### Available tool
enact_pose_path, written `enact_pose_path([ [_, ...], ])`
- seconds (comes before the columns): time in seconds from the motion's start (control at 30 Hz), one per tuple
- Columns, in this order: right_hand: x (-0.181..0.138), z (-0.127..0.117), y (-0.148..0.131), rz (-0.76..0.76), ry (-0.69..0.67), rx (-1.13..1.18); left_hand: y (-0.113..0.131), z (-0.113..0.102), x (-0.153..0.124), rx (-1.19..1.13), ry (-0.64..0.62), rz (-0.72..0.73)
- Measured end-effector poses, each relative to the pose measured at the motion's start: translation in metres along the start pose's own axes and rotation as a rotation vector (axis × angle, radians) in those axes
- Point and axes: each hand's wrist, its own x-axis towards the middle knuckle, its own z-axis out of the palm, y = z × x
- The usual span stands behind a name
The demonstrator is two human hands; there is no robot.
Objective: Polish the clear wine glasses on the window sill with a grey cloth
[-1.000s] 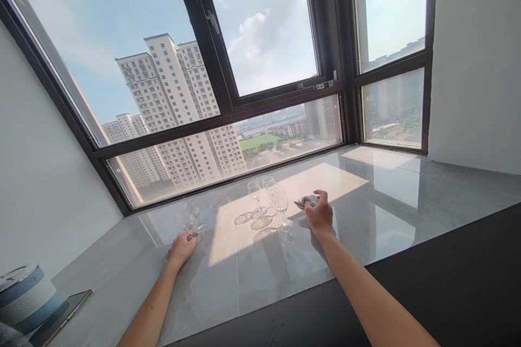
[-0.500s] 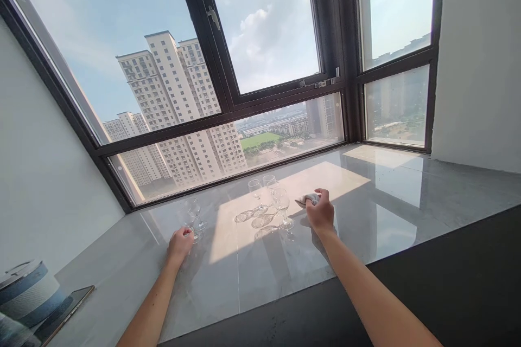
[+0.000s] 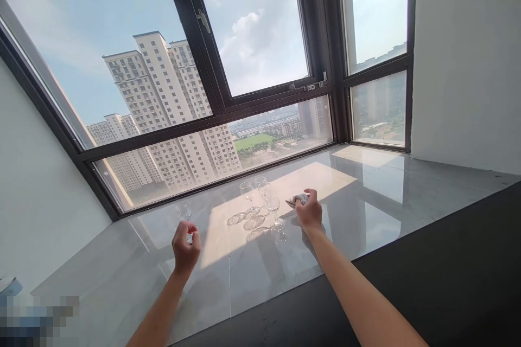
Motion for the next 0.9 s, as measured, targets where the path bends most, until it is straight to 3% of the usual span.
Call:
enact_pose_path([
  [0.13, 0.0, 0.001, 0.0, -0.007, 0.01, -0.002, 0.074, 0.046, -0.022, -0.253, -0.373, 0.088],
  [0.2, 0.0, 0.001, 0.0, -0.01, 0.004, -0.011, 0.105, 0.075, -0.029, -0.327, -0.477, 0.019],
  [0.3, 0.0, 0.001, -0.002, -0.025, -0.008, -0.034, 0.133, 0.115, -0.033, -0.274, -0.603, -0.124],
  [0.4, 0.0, 0.001, -0.003, -0.029, -0.006, -0.051, 0.143, 0.14, -0.029, -0.221, -0.644, -0.14],
  [0.5, -0.001, 0.0, -0.005, -0.034, -0.011, -0.041, 0.141, 0.147, -0.026, -0.217, -0.665, -0.069],
  [0.73, -0.002, -0.001, -0.008, -0.046, -0.011, -0.05, 0.127, 0.131, -0.029, -0.1, -0.622, 0.003],
  [0.9, -0.002, -0.001, -0.008, -0.048, -0.015, -0.057, 0.142, 0.136, -0.031, -0.182, -0.693, 0.039],
])
